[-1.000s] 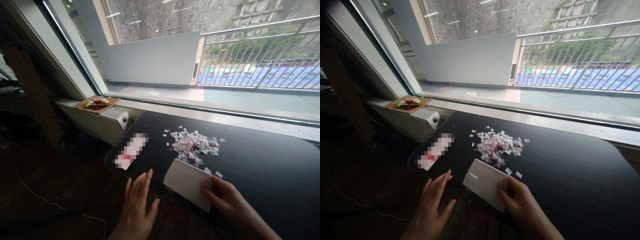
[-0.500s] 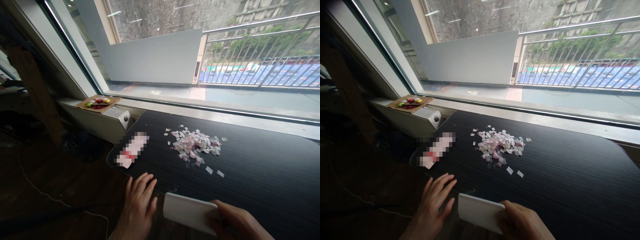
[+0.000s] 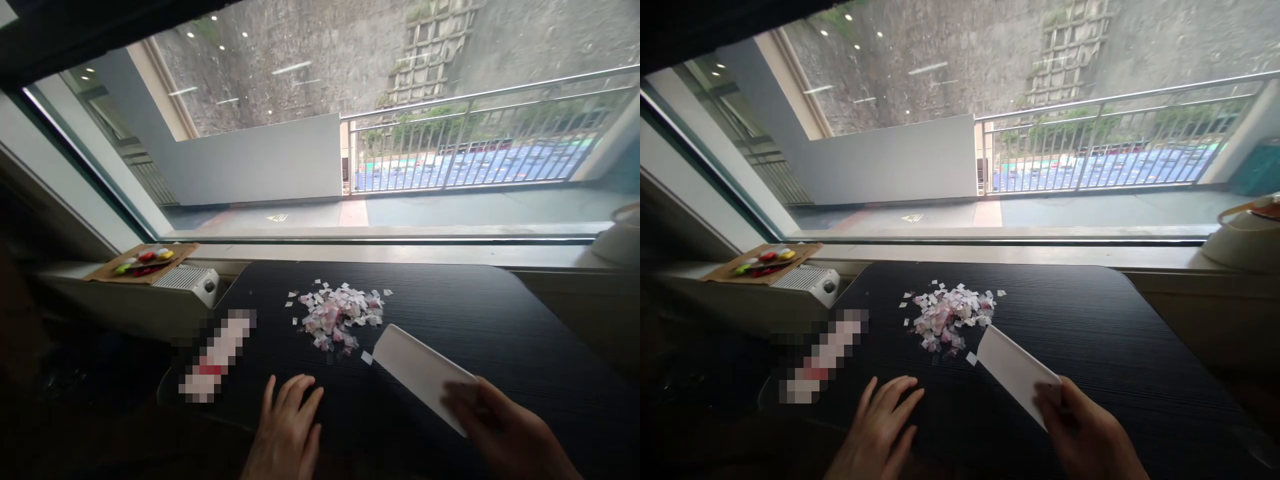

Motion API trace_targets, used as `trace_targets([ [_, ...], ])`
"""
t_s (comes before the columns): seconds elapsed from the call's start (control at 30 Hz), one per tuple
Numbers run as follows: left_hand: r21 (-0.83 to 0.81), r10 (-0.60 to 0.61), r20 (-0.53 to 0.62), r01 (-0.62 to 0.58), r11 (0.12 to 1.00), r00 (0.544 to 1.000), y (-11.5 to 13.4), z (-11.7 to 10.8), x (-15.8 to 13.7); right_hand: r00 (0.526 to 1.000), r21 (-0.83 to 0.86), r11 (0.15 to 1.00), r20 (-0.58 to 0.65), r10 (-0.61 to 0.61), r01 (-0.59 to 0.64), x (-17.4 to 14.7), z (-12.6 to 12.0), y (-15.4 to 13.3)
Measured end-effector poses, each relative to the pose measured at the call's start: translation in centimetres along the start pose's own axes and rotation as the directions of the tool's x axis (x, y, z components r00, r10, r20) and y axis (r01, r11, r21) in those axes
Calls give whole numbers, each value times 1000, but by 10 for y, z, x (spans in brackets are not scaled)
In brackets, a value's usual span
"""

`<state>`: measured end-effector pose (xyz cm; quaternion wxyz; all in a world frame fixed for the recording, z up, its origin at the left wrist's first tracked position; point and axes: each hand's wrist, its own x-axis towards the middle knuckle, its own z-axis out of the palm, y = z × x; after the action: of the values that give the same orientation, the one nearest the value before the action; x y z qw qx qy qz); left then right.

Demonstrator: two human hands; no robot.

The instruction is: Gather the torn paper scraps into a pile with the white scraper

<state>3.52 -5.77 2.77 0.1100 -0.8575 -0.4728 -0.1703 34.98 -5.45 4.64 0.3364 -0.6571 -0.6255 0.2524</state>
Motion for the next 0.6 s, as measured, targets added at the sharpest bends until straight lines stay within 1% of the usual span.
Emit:
trace_targets([
  [0.07, 3, 29, 3, -29, 1000, 1000, -2, 8, 5, 999, 25, 999, -8, 41, -40, 2, -1, -3],
  [0.17, -35, 80, 14, -79, 996, 997, -7, 17, 8, 998, 73, 995, 2, 69, -69, 3, 2, -11],
  [0.3, -76, 91, 91, -84, 994, 992, -8, 13, 19, 998, 125, 990, 27, 57, -60, 9, 9, -21],
  [0.4, -72, 73, 107, -65, 995, 992, -6, 10, 28, 998, 80, 996, 62, 27, -32, 11, 9, -23],
  [0.5, -65, 89, 60, -85, 994, 994, -11, 17, 21, 997, 0, 999, 64, 48, -48, 9, -1, -15],
  [0.6, -50, 101, 17, -100, 994, 995, -20, 26, 3, 993, 51, 993, 57, 102, -105, 14, -16, -2],
])
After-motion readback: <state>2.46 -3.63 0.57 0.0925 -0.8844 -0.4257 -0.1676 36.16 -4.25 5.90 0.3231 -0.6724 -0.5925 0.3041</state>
